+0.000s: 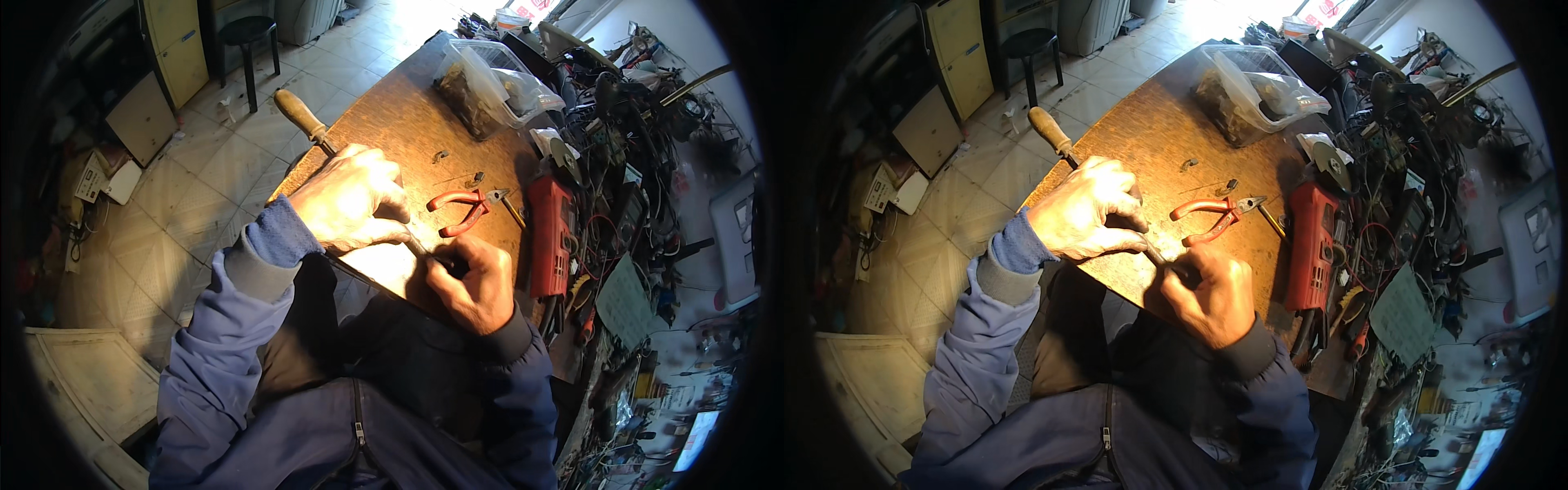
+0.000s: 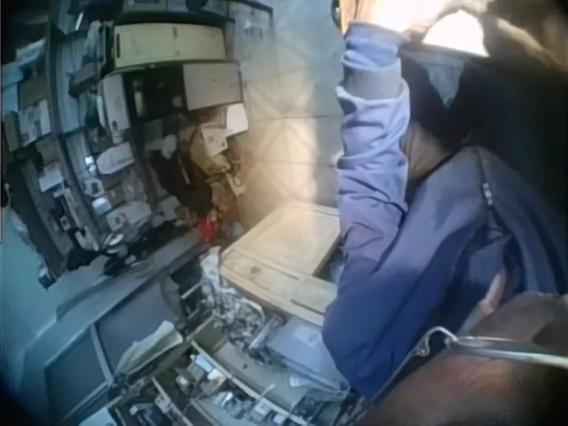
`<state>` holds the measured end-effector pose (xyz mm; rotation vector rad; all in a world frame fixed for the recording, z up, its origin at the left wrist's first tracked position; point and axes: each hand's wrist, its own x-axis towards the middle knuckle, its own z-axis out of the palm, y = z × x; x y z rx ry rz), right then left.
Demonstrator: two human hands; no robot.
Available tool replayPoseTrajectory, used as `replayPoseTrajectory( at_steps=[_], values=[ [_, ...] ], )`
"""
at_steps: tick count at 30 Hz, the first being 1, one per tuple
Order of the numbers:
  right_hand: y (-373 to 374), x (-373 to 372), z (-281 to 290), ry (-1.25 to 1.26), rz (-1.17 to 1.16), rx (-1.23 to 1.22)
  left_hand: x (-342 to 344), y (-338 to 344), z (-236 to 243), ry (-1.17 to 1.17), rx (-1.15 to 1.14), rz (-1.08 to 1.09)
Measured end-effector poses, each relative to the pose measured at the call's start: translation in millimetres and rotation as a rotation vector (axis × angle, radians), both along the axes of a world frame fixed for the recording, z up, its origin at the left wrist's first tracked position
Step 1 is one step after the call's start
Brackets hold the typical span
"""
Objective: The person uses a rotary tool to grind a small metal component on a cluttered workbench. They then use a hammer and a small metal rod to tap the component repeatedly. The person also uses pliers to adjust the component during the process.
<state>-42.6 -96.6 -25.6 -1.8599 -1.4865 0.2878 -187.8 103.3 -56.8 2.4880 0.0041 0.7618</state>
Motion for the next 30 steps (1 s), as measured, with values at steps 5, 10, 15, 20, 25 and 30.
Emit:
replayPoseTrajectory(
  at_steps=[5, 10, 15, 20, 25, 30],
  values=[
    [-30, 6, -5, 0.064, -0.065, -0.029, 0, -1, 1, 0.057, 0.01, 0.02],
    [7, 0, -7, -0.005, 0.002, 0.034, 0, -1, 1, 0.029, -0.024, 0.009],
    [-23, 5, 0, 0.015, -0.035, -0.026, 3, -2, 0, 0.038, -0.003, 0.0],
    [-6, 3, -3, -0.023, 0.011, 0.001, -2, -3, 4, 0.047, -0.016, 0.019],
    [20, 7, 1, 0.298, 0.003, -0.083, 0, -2, 1, 0.006, -0.01, 0.007],
    [5, 27, -5, 1.224, 0.039, 0.128, 0, -2, 3, 0.009, 0.02, 0.014]
  ],
)
